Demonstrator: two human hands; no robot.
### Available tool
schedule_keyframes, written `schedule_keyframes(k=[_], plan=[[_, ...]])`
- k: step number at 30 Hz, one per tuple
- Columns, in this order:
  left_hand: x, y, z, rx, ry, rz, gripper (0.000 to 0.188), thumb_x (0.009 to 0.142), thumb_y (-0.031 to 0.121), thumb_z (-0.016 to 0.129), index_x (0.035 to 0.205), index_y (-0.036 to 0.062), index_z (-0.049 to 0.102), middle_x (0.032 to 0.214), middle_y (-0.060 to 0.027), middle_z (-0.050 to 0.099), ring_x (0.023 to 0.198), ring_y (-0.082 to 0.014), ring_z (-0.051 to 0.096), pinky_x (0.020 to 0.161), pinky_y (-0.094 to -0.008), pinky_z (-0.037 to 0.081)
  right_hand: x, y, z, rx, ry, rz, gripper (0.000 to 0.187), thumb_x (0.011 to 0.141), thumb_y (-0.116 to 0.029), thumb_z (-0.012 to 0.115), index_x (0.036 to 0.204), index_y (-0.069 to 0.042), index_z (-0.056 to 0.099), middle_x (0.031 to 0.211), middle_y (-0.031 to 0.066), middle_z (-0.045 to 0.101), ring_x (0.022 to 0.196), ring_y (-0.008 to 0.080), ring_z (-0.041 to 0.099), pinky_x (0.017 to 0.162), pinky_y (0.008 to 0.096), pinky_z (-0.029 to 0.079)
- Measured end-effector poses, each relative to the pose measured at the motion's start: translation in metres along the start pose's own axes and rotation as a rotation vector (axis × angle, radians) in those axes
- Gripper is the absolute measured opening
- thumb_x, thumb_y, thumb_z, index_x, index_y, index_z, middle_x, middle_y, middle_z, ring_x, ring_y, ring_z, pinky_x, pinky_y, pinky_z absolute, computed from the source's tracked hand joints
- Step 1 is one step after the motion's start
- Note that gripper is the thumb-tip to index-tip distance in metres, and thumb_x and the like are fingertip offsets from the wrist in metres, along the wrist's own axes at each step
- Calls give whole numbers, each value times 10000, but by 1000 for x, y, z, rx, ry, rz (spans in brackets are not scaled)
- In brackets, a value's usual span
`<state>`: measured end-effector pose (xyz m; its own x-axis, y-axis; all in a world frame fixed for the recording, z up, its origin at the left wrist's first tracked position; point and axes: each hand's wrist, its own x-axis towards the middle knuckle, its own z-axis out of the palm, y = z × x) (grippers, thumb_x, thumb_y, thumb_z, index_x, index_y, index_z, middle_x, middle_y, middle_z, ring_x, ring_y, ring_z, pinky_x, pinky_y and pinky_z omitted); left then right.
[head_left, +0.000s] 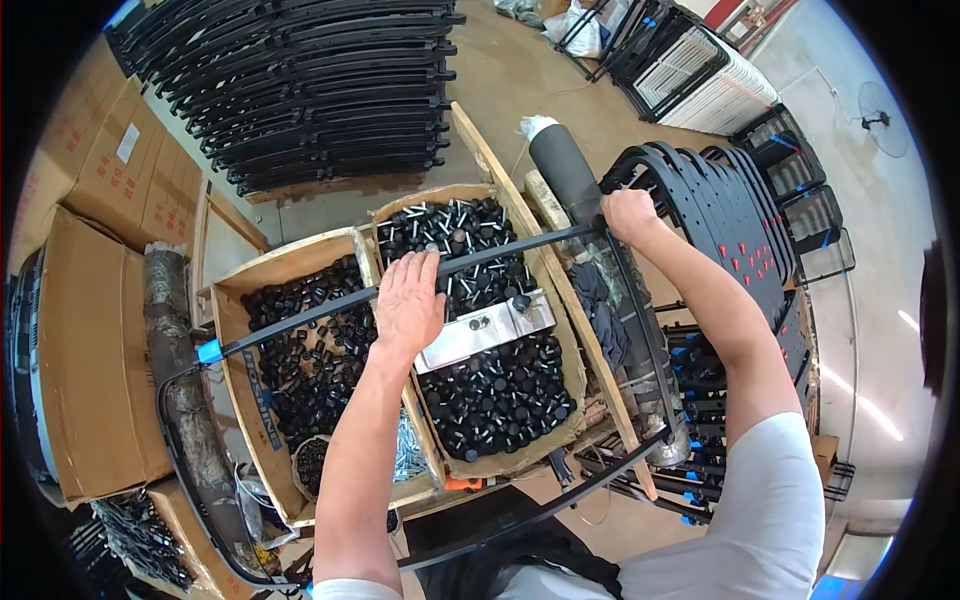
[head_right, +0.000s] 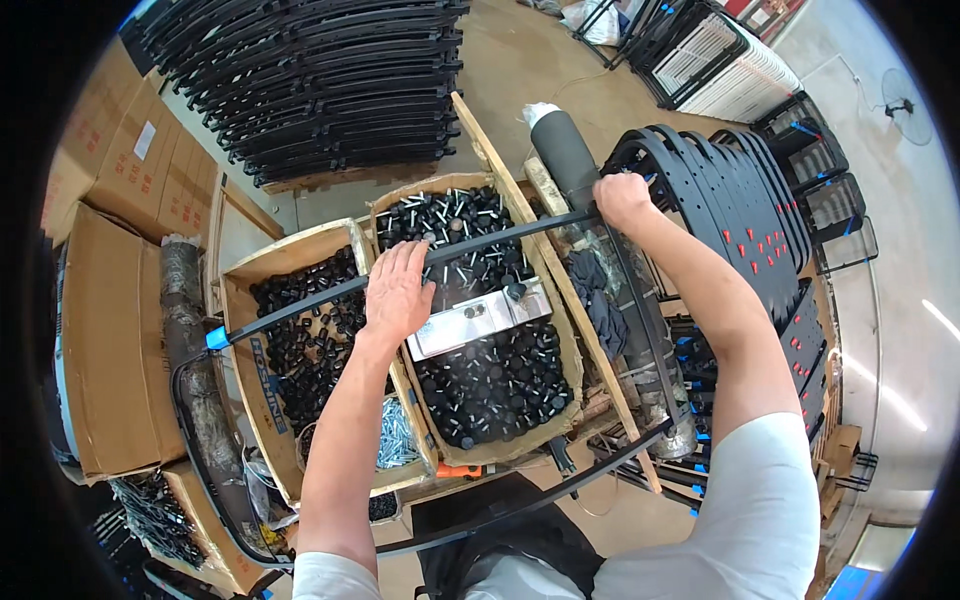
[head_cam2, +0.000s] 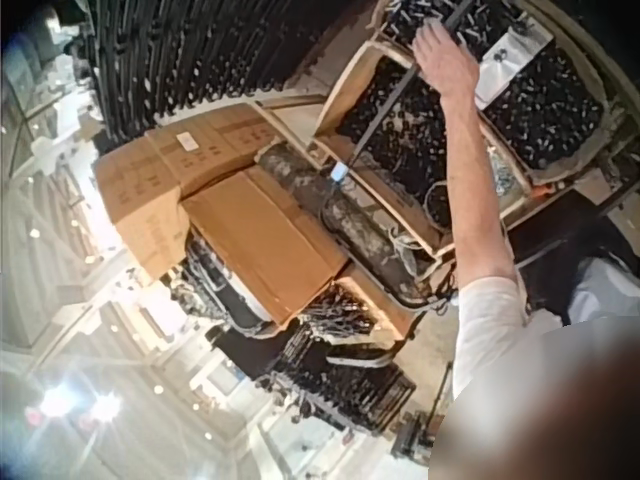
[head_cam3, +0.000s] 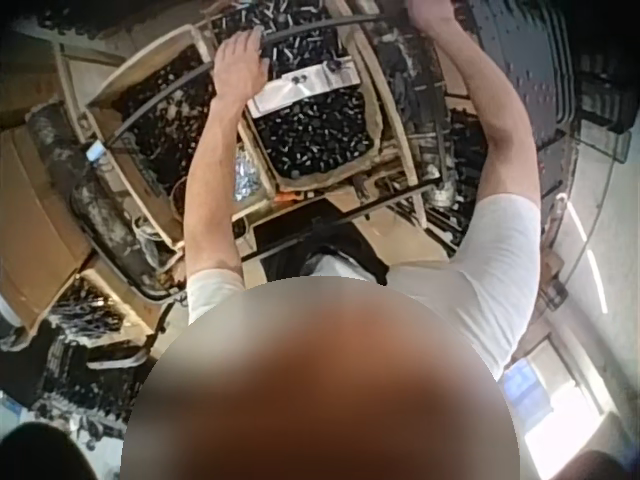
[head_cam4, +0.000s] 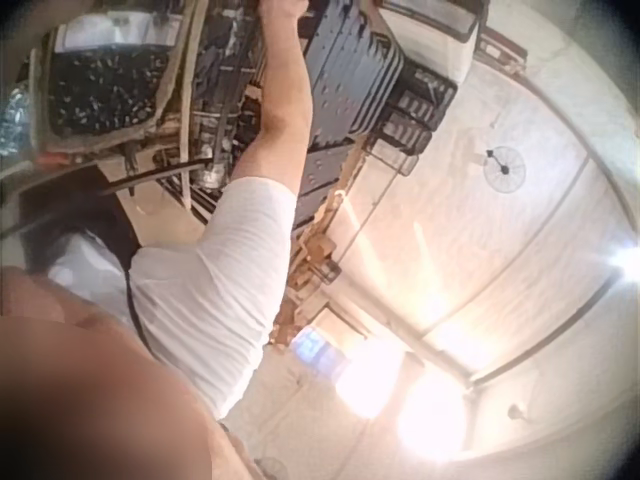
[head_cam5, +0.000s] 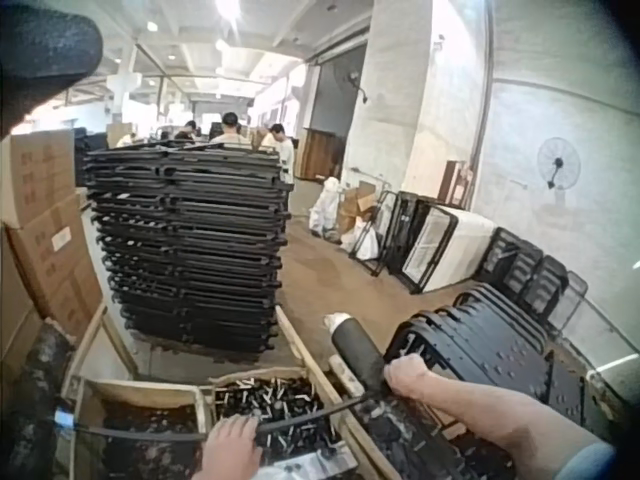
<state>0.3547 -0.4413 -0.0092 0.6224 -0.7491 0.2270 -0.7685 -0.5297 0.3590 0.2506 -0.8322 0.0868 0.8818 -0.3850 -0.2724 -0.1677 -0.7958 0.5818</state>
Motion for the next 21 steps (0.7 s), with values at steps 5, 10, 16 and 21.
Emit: schedule_keyframes(k=[5, 10, 16, 21], plan=[[0, 7, -1, -6, -11, -13, 714, 856, 158, 759, 1501, 37, 477, 1485, -155, 553, 1439, -326, 479, 1255, -463, 318, -8, 1, -2, -68, -116, -19, 215, 946, -189, 652, 1045, -102, 822, 1115, 93, 806, 1023, 256, 788, 801, 400, 619], [3, 11, -4, -12, 53, 16, 630, 863, 90, 709, 1460, 31, 518, 1453, -180, 574, 1423, -349, 496, 1246, -468, 344, 11, 4, 11, -57, -262, -58, 205, 950, -179, 631, 1090, -74, 738, 962, 129, 793, 914, 304, 789, 806, 448, 624], [-29, 54, 26, -281, 26, -7, 318, 915, 137, 713, 1213, 50, 647, 1177, -162, 680, 1112, -383, 646, 971, -493, 509, 1, 3, 40, 141, 163, -101, 310, 1026, -313, 586, 940, -79, 770, 905, 129, 776, 959, 305, 778, 815, 452, 619], [-18, 28, 86, -83, -10, -334, 429, 923, 237, 754, 1275, 35, 616, 1214, -165, 665, 1114, -377, 671, 956, -468, 548, 4, -15, 4, 206, 20, 83, 492, 1078, -460, 512, 976, -58, 778, 920, 148, 798, 826, 304, 793, 727, 443, 630]])
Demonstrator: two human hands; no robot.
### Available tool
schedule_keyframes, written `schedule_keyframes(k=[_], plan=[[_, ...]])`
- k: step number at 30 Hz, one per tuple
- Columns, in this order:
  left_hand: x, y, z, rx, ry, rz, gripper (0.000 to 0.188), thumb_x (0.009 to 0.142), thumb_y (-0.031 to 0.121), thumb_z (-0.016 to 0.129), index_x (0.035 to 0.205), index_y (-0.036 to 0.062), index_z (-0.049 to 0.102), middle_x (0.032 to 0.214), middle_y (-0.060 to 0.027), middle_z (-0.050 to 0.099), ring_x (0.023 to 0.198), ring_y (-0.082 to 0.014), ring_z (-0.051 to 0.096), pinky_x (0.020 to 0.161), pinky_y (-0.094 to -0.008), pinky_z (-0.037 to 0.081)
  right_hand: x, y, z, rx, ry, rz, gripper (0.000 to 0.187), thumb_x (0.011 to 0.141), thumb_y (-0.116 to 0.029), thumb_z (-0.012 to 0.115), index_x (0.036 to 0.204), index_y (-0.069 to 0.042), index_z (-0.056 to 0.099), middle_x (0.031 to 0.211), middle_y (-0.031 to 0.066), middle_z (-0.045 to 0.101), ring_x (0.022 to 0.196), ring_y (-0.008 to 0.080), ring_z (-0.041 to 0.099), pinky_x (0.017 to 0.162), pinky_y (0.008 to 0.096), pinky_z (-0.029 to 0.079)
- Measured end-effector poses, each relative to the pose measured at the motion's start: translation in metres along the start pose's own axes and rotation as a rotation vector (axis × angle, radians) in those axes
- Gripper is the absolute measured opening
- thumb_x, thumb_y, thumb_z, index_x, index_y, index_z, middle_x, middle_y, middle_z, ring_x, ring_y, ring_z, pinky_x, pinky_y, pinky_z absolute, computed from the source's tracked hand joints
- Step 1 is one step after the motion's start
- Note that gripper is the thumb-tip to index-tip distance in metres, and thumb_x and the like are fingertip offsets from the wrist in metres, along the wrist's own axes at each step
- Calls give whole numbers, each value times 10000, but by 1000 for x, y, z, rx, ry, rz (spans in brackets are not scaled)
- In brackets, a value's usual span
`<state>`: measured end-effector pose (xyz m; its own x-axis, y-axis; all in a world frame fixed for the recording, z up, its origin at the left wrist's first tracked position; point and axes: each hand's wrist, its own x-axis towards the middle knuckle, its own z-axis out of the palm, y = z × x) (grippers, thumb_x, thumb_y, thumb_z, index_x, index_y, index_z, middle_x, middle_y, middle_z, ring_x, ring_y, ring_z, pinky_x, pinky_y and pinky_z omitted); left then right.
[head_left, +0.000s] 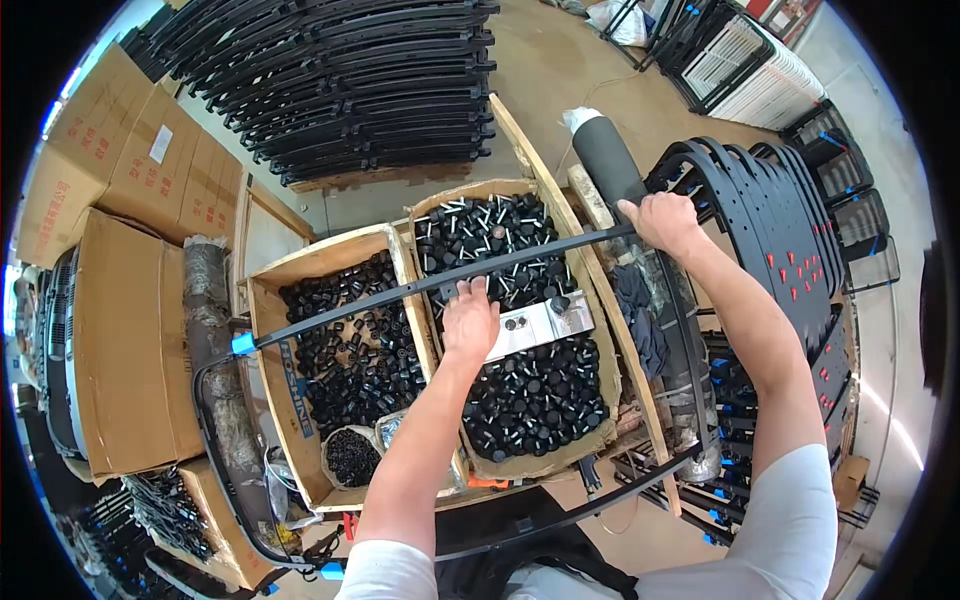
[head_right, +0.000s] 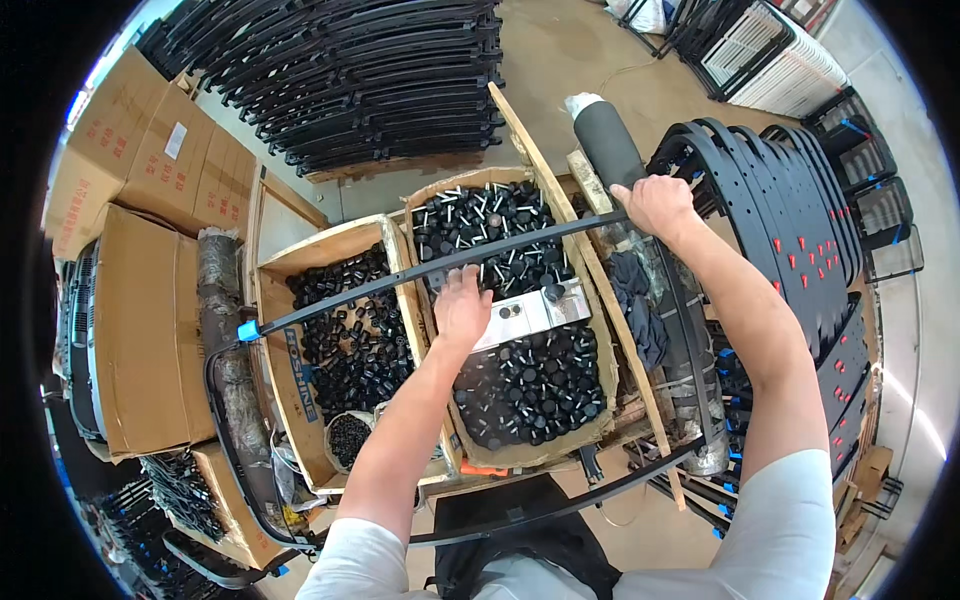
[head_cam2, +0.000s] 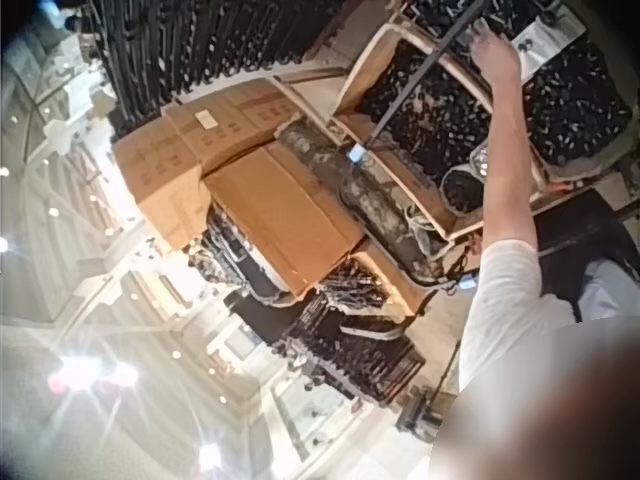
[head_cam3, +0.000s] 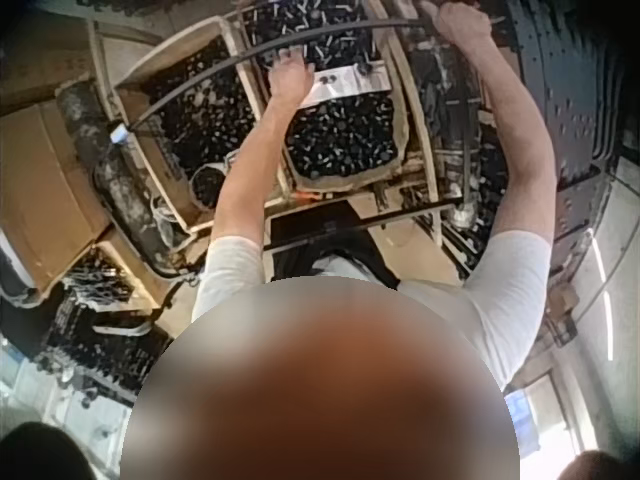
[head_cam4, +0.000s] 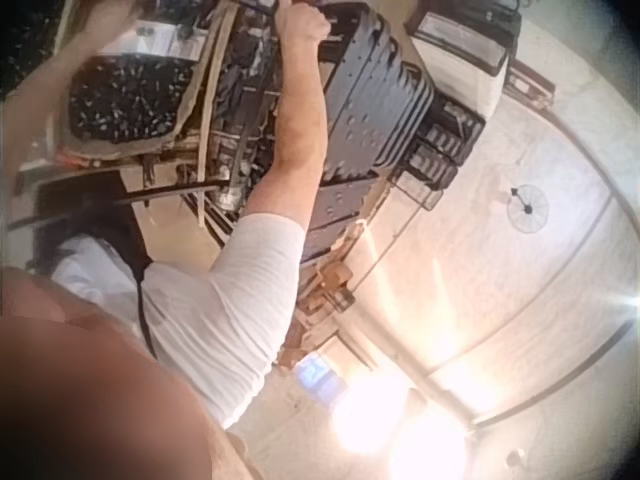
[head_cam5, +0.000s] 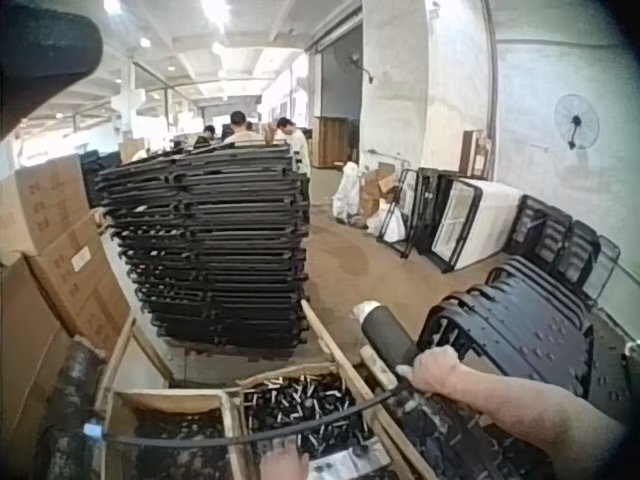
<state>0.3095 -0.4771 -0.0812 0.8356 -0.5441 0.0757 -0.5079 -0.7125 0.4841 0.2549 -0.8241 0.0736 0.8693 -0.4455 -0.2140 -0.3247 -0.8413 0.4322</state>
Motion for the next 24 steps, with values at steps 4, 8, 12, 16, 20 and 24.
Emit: schedule_keyframes(k=[4, 8, 12, 16, 20, 24], plan=[[30, 11, 22, 283, -219, -57, 506, 912, 377, 797, 1211, 15, 607, 1190, -167, 678, 1035, -320, 747, 812, -401, 625, -2, 19, 21, -20, 94, -89, 570, 1069, -493, 471, 925, -52, 801, 923, 171, 795, 862, 324, 794, 773, 442, 636], [37, 7, 35, 502, -238, -2, 335, 970, 351, 721, 1143, 72, 649, 1010, -101, 750, 882, -264, 784, 708, -383, 628, -10, 9, -7, 74, -7, 41, 513, 1052, -452, 517, 925, -43, 802, 944, 190, 792, 940, 343, 782, 826, 449, 625], [45, 24, 38, 481, -325, 39, 168, 1012, 179, 571, 1047, 54, 679, 909, -99, 792, 850, -269, 799, 713, -387, 633, -3, 22, 12, 145, -51, 34, 533, 1012, -462, 540, 1037, 11, 786, 1039, 227, 784, 975, 370, 777, 835, 463, 624], [38, 19, 30, 427, -278, -58, 173, 1017, 174, 559, 1021, 57, 688, 879, -104, 784, 835, -283, 796, 716, -385, 633, -4, 13, 0, 181, -12, 53, 523, 1049, -439, 511, 1048, 5, 787, 1042, 245, 777, 1035, 385, 762, 924, 494, 597], [29, 29, 11, 75, -72, -120, 356, 914, 325, 700, 1110, 29, 683, 936, -188, 765, 883, -363, 767, 804, -456, 625, 9, 27, 26, 241, -83, -9, 627, 1053, -528, 465, 1033, 5, 796, 1116, 252, 768, 1115, 394, 737, 973, 495, 576], [3, 29, -2, -420, -22, -315, 405, 883, 294, 732, 1156, 4, 662, 994, -192, 777, 920, -377, 751, 867, -449, 598, -4, 24, 16, 255, -26, 53, 637, 1028, -541, 502, 1030, 25, 794, 1097, 273, 765, 1091, 400, 744, 946, 495, 587]])
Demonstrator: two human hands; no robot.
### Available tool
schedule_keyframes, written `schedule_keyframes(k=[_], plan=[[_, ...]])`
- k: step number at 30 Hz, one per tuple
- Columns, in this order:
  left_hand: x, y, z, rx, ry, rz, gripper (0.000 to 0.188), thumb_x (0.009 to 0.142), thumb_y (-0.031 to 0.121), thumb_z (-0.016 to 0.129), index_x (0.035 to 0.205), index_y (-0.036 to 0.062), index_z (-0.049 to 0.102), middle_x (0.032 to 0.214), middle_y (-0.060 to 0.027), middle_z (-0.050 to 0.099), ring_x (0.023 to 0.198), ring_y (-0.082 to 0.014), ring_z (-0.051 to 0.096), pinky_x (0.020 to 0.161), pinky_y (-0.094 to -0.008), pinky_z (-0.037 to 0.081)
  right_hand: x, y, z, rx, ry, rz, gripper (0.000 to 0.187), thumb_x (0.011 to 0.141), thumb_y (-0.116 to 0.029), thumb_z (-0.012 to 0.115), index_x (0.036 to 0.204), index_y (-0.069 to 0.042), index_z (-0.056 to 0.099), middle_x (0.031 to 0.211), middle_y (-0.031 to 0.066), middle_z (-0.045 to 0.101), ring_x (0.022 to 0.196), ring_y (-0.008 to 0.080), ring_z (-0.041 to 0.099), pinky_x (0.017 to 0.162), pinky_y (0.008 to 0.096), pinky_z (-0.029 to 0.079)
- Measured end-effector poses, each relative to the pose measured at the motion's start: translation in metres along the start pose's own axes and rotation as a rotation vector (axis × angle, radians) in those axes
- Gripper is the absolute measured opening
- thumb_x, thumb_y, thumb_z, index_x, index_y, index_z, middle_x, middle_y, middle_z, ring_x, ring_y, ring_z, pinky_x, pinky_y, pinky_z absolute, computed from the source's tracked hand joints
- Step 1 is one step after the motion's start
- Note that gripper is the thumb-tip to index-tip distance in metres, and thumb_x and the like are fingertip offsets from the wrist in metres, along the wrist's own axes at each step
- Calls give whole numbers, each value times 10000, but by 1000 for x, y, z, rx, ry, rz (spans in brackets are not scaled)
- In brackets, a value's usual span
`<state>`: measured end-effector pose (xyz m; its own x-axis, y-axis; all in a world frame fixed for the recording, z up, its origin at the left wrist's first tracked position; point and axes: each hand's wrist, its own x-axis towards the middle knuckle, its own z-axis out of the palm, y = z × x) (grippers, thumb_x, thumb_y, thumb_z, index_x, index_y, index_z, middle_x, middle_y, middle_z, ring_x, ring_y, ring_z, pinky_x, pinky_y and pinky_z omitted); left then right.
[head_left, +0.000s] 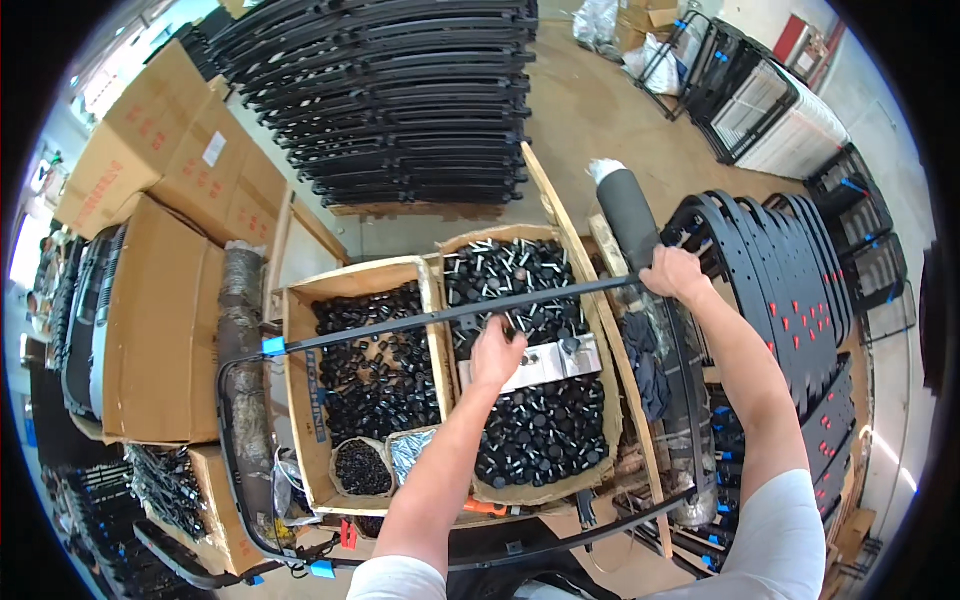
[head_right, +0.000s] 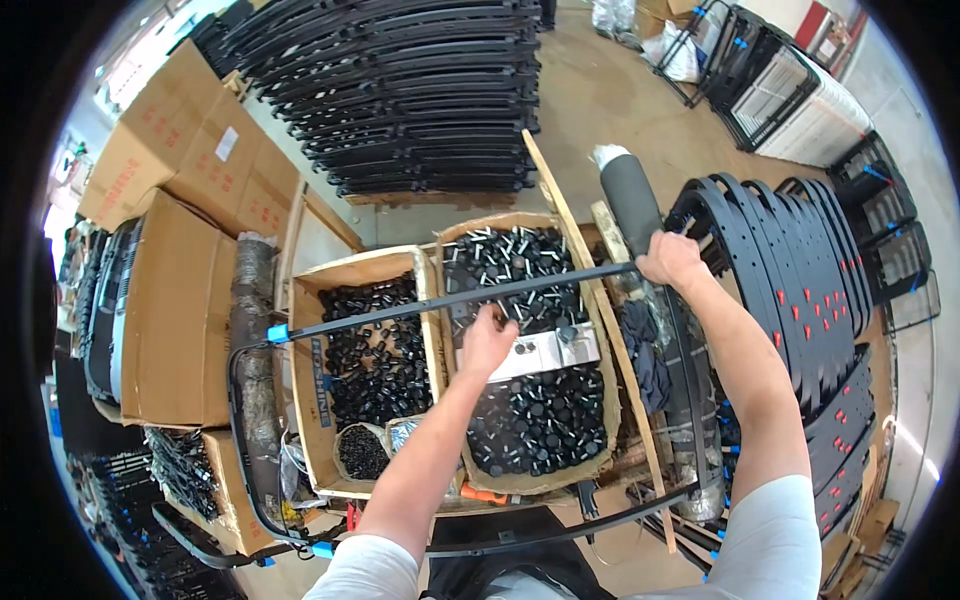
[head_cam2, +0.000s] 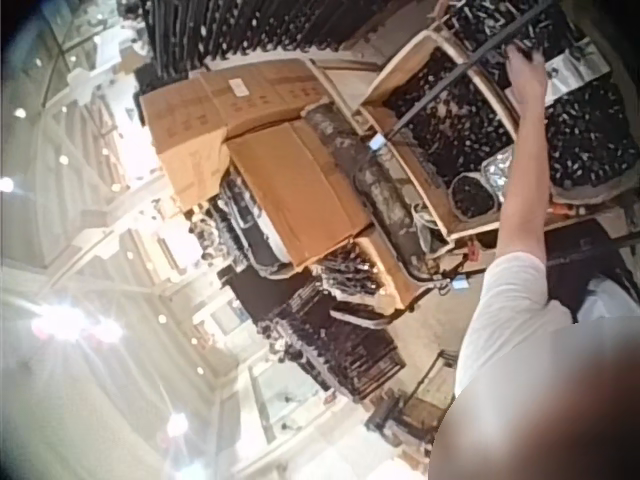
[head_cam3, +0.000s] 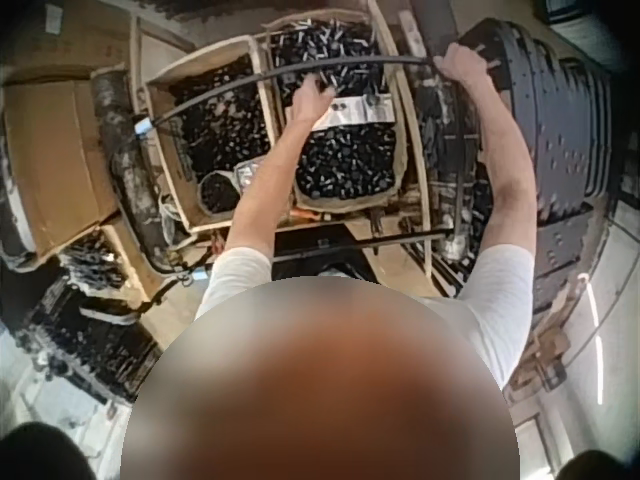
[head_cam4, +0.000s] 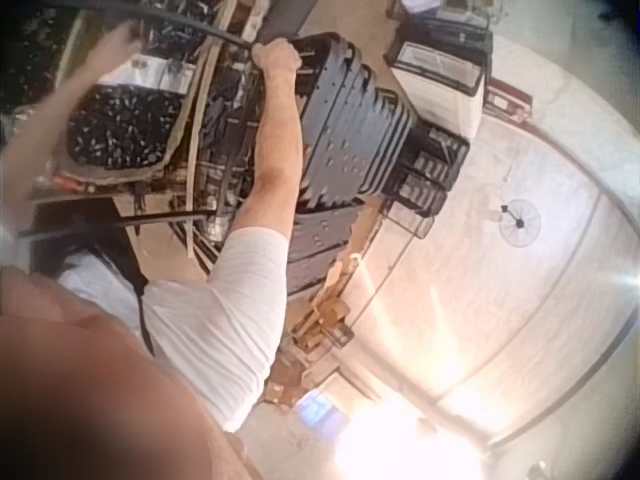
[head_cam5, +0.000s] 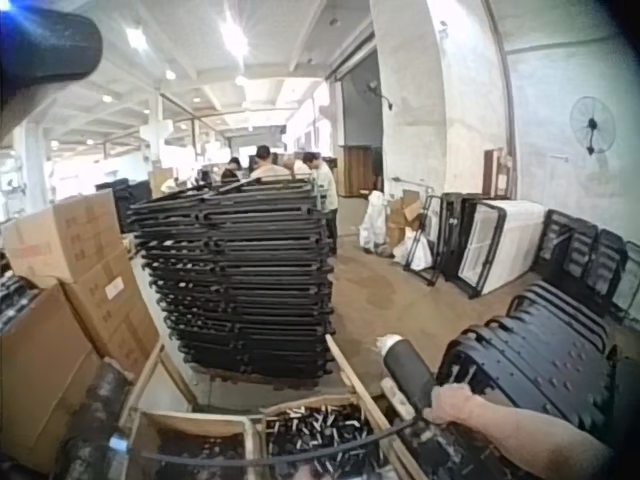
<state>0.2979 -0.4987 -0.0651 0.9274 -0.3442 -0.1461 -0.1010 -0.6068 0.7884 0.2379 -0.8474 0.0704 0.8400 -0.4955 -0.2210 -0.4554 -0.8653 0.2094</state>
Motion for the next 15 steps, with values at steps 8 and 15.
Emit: schedule_keyframes(k=[8, 15], plan=[[-86, 11, -40, -1288, -479, -322, 279, 1073, 108, 499, 1348, 66, 497, 1132, -141, 706, 946, -217, 713, 827, -351, 594, -1, 3, -2, -47, 62, -62, 467, 968, -418, 578, 994, -3, 790, 1046, 240, 781, 1010, 391, 767, 877, 494, 609], [-125, 26, -64, -1304, -426, -347, 233, 1132, 155, 466, 1343, 61, 502, 1155, -147, 693, 930, -215, 701, 763, -331, 560, 1, -9, -11, -46, 2, -29, 526, 1045, -447, 514, 1049, -3, 797, 1116, 225, 777, 1101, 372, 750, 944, 455, 592]])
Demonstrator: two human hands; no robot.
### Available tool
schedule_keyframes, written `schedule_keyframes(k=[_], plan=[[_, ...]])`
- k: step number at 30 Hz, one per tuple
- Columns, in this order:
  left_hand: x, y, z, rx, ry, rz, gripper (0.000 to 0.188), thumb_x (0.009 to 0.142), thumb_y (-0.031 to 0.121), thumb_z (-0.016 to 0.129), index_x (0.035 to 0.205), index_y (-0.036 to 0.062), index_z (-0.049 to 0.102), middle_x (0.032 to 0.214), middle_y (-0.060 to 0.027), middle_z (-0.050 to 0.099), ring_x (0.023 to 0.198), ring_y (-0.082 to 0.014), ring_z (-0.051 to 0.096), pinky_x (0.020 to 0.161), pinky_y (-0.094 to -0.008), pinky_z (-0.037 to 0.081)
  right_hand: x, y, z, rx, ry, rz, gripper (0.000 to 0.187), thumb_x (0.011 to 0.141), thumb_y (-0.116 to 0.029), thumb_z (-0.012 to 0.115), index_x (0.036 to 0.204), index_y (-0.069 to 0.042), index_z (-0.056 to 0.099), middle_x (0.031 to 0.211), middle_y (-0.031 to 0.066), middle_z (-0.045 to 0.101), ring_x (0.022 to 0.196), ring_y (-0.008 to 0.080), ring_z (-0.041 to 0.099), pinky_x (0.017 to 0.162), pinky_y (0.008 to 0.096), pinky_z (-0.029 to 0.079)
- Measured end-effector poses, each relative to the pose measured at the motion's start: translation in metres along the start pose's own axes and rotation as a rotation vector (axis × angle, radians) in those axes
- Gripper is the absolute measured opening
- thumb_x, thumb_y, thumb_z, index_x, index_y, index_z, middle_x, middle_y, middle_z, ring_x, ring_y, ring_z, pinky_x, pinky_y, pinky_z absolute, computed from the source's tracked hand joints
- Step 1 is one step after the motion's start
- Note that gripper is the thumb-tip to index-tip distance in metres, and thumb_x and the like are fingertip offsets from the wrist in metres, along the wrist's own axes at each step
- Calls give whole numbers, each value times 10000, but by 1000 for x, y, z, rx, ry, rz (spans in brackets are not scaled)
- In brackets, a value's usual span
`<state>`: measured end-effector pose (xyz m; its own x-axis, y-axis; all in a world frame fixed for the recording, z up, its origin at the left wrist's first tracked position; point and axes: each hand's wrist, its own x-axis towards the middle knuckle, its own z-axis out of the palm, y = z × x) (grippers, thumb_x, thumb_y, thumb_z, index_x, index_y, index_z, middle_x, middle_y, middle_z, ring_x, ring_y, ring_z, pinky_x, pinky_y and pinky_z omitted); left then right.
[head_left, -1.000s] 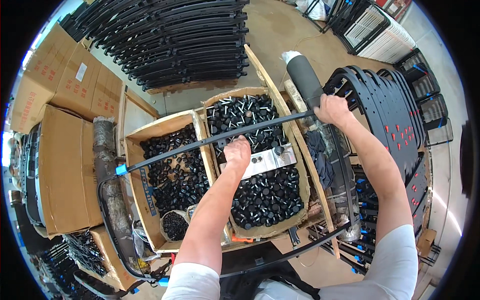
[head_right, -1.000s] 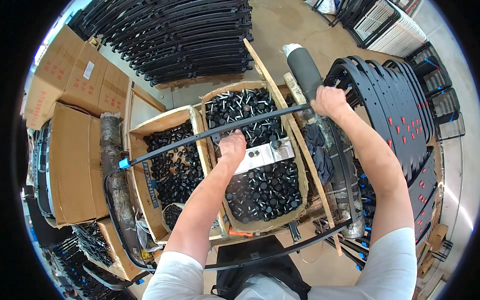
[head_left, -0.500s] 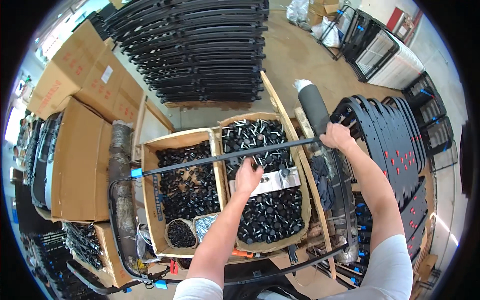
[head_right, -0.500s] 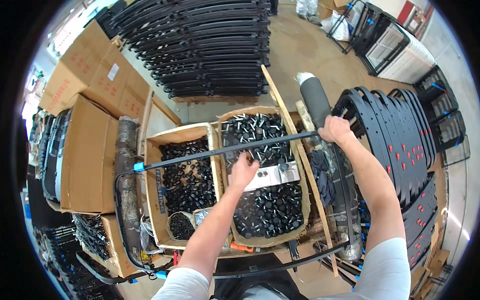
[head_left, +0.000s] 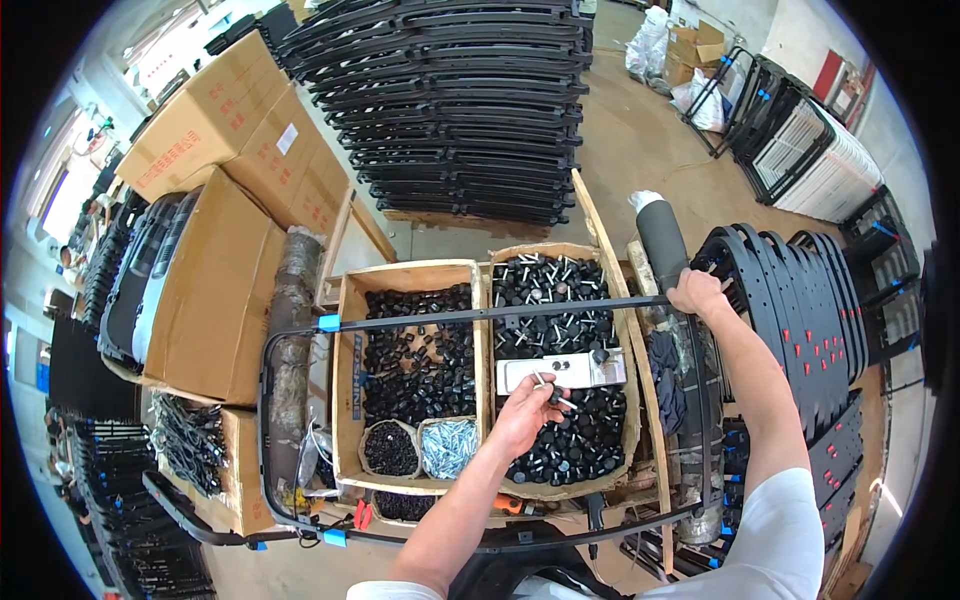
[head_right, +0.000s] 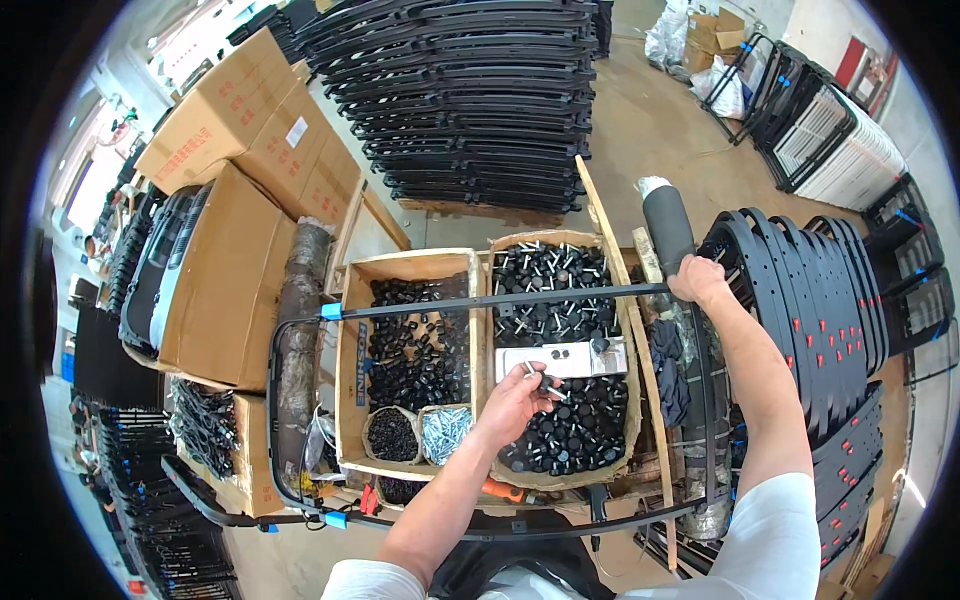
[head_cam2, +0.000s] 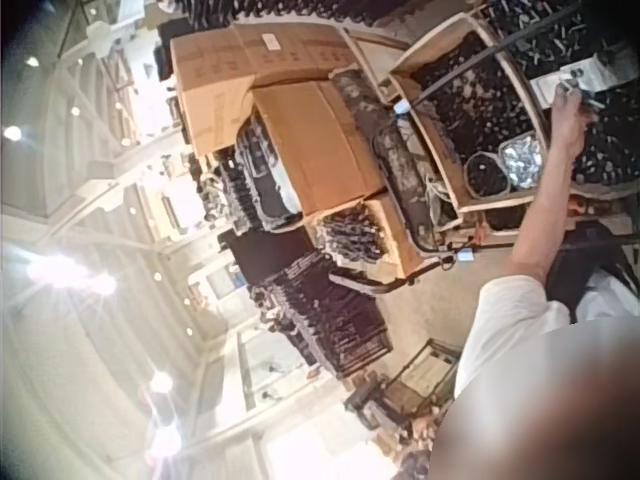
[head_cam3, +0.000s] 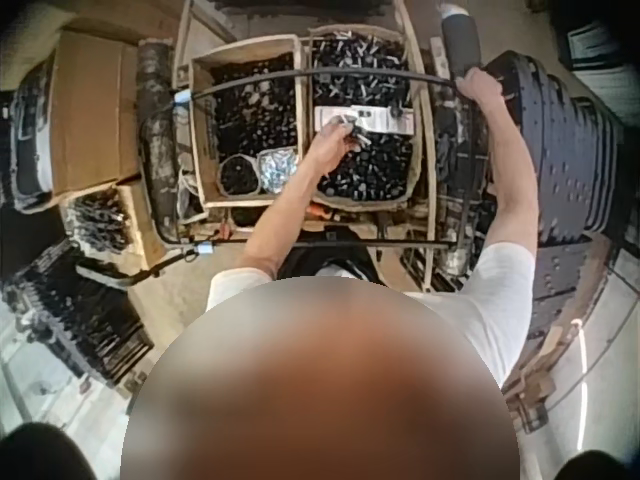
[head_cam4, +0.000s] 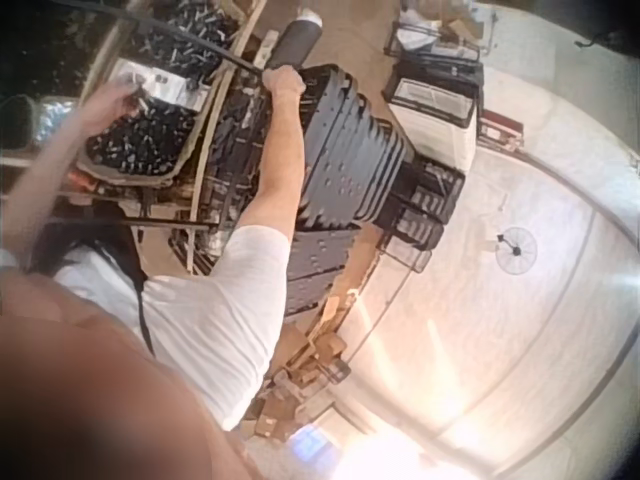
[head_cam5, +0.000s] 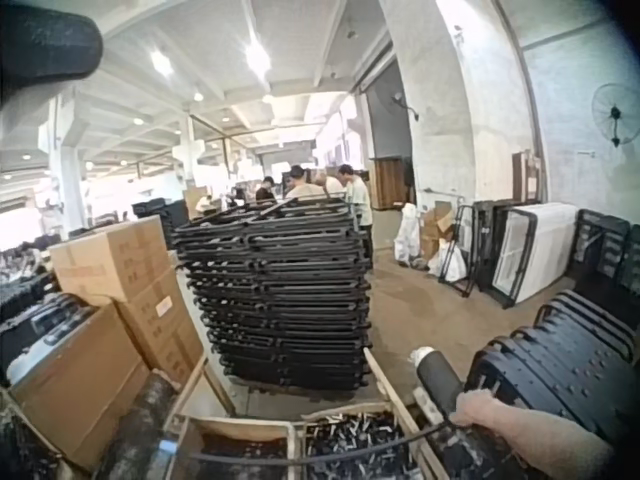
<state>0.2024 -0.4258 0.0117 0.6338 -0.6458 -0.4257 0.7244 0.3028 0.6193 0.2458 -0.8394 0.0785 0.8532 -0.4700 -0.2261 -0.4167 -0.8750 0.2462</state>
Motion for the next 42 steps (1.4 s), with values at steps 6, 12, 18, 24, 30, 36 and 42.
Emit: schedule_keyframes(k=[6, 12, 18, 24, 30, 36, 42], plan=[[-29, -5, -1, 47, 55, 35, 241, 1131, 170, 496, 1343, 55, 498, 1176, -131, 689, 938, -189, 690, 767, -313, 559, -5, -5, -9, 46, -80, 52, 540, 1006, -457, 536, 1112, 10, 785, 1184, 246, 757, 1154, 367, 732, 1010, 462, 565], [-50, -13, -5, 41, 95, 55, 223, 1122, 149, 511, 1331, 72, 505, 1177, -121, 689, 936, -172, 681, 770, -299, 563, -3, -4, 0, 52, -86, 120, 521, 957, -409, 564, 1177, 14, 774, 1224, 248, 748, 1180, 368, 723, 1027, 449, 558], [-61, -17, -9, -5, 128, 101, 260, 1117, 148, 511, 1366, 71, 505, 1198, -131, 690, 995, -211, 696, 816, -327, 574, 0, 4, 1, -2, -122, 24, 506, 991, -406, 536, 1145, 9, 781, 1217, 248, 746, 1178, 380, 718, 1022, 470, 563], [-68, -17, -12, -37, 215, 120, 245, 1125, 108, 486, 1367, 79, 511, 1263, -155, 687, 1054, -256, 721, 848, -354, 596, -7, -2, 15, -77, 8, 5, 489, 1014, -406, 516, 1111, -16, 794, 1151, 211, 775, 1109, 370, 749, 947, 484, 598], [-67, -13, -14, -150, 227, 153, 265, 1139, 156, 477, 1380, 51, 508, 1259, -142, 672, 1105, -273, 688, 933, -405, 574, -58, -60, -5, -17, 155, -34, 390, 963, -389, 632, 1060, -32, 756, 999, 159, 793, 947, 343, 783, 850, 503, 621], [-65, -12, -26, -220, 204, 153, 261, 1131, 173, 508, 1351, 33, 526, 1254, -101, 675, 1104, -221, 688, 962, -405, 573, -214, -227, -45, 522, -7, -914, 443, 891, -311, 763, 1246, -52, 705, 1151, 194, 698, 1060, 389, 699, 926, 490, 570], [-93, 12, -46, -275, 131, 108, 260, 1142, 219, 499, 1275, 15, 590, 1254, -102, 672, 1146, -223, 688, 1052, -430, 566, -209, -255, -46, 458, -129, -994, 298, 892, -208, 706, 1110, -5, 711, 1123, 198, 671, 1040, 403, 701, 914, 499, 580]])
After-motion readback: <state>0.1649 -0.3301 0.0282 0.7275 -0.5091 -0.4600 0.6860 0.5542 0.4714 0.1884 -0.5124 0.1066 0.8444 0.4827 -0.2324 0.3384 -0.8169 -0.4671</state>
